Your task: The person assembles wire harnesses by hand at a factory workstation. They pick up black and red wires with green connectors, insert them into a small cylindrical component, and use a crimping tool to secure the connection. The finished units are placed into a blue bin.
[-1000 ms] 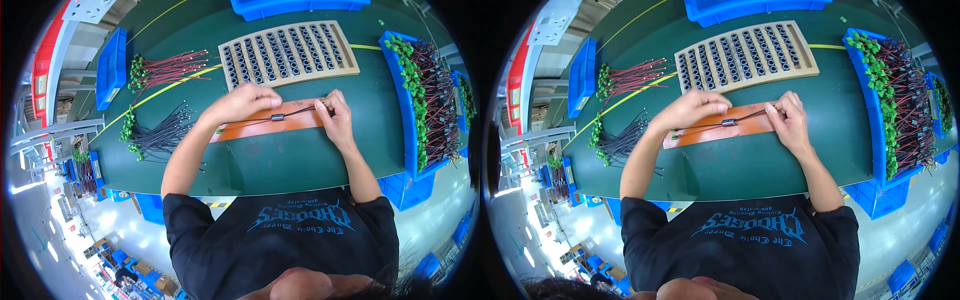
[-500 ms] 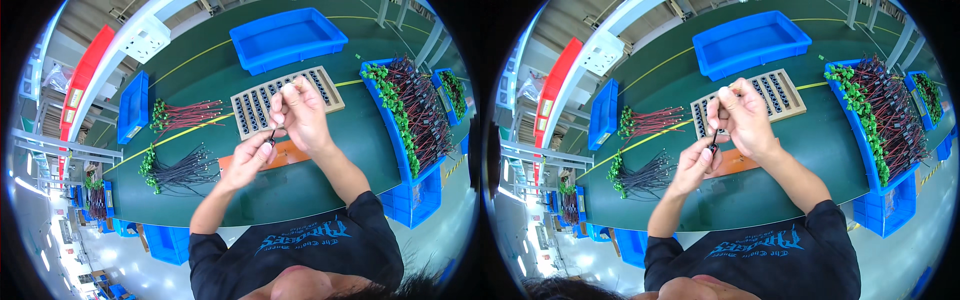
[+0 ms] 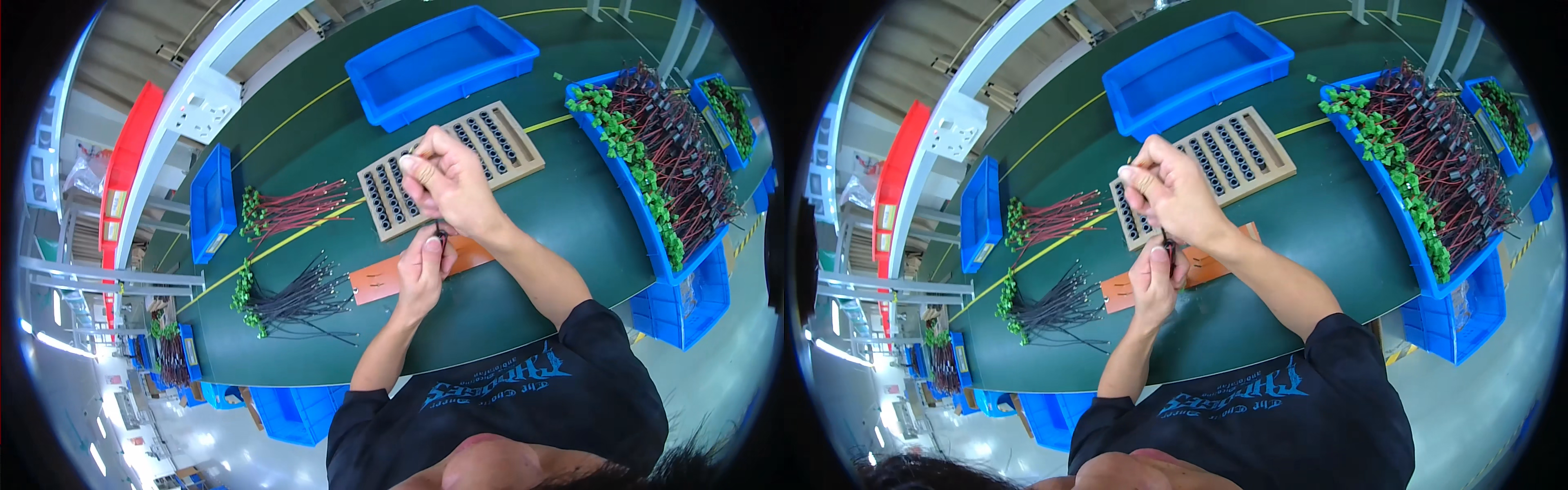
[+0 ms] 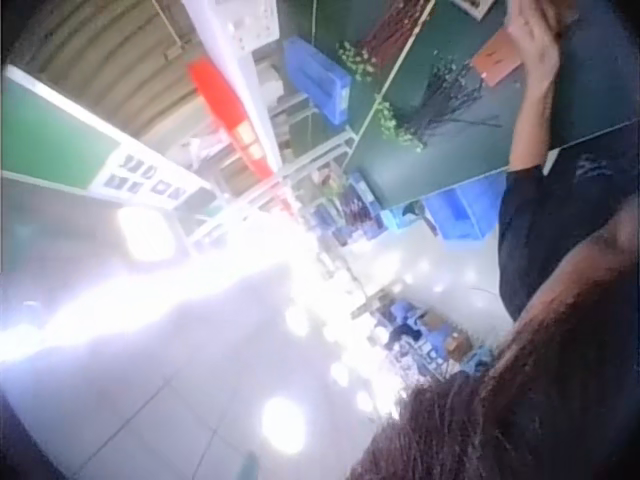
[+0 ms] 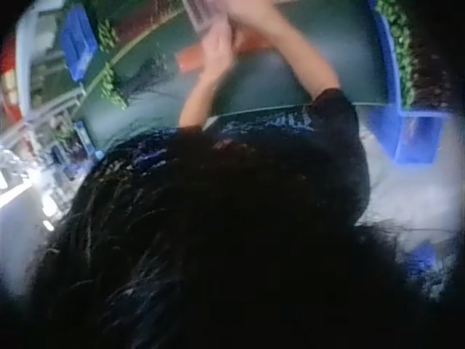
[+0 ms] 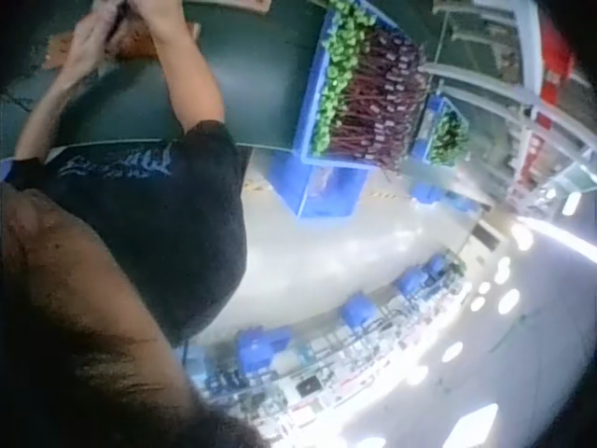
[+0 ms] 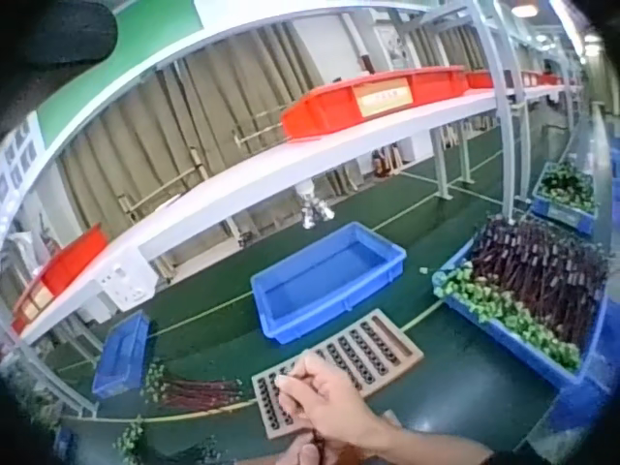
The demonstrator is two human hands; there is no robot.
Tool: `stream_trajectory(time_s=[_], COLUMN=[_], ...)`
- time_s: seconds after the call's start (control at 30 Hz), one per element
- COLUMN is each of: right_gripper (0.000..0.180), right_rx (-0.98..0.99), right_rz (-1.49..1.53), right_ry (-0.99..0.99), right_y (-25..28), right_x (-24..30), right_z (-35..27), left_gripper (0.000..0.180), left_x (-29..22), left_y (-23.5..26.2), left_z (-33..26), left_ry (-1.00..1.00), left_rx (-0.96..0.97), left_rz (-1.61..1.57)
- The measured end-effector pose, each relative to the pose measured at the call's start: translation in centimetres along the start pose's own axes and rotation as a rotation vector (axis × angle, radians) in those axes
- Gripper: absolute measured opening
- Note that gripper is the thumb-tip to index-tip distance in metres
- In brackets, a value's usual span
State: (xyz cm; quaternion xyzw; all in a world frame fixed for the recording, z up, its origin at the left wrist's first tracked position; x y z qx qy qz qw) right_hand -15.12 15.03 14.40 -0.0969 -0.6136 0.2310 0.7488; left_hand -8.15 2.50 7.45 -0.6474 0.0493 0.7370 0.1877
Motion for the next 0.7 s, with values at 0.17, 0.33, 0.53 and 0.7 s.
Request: stream_trajectory(time_s=[0.17, 0.33, 0.53, 0.7], right_gripper=[0.016, 0.016, 0.016, 0.014], right_rx=[0.052, 0.073, 0.111, 0.206], right_rz=[-0.123, -0.149, -0.094, -0.177], right_ry=[0.031, 0.011, -0.081, -0.15], right_y=[0.3, -0.1, -0.1, -1.3], right_x=[1.0, 0.8, -0.2, 0.6], right_z=[0.1, -0.1, 0.0, -0.7], left_gripper=[0.03, 0.024, 0.021, 0.024], left_x=[-1.3, -1.7, -2.2, -1.1], left_y=[1.0, 1.6, 0.6, 1.7], left_z=[0.2, 0.2, -2.0, -4.2], left_ry=[0.13, 0.135, 0.064, 0.172], left_rx=[0.11, 0.108, 0.158, 0.201], left_rz=[0.053, 0.183, 0.185, -0.129])
Point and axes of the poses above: each hand's wrist, its own z-axis towards the middle knuckle, its own y-axis out of the back of the hand, x = y × z, the point moved 4 cm from there along z, towards the middle knuckle, and after that the axes turned 9 degrees about -z, right-handed, at the moved point
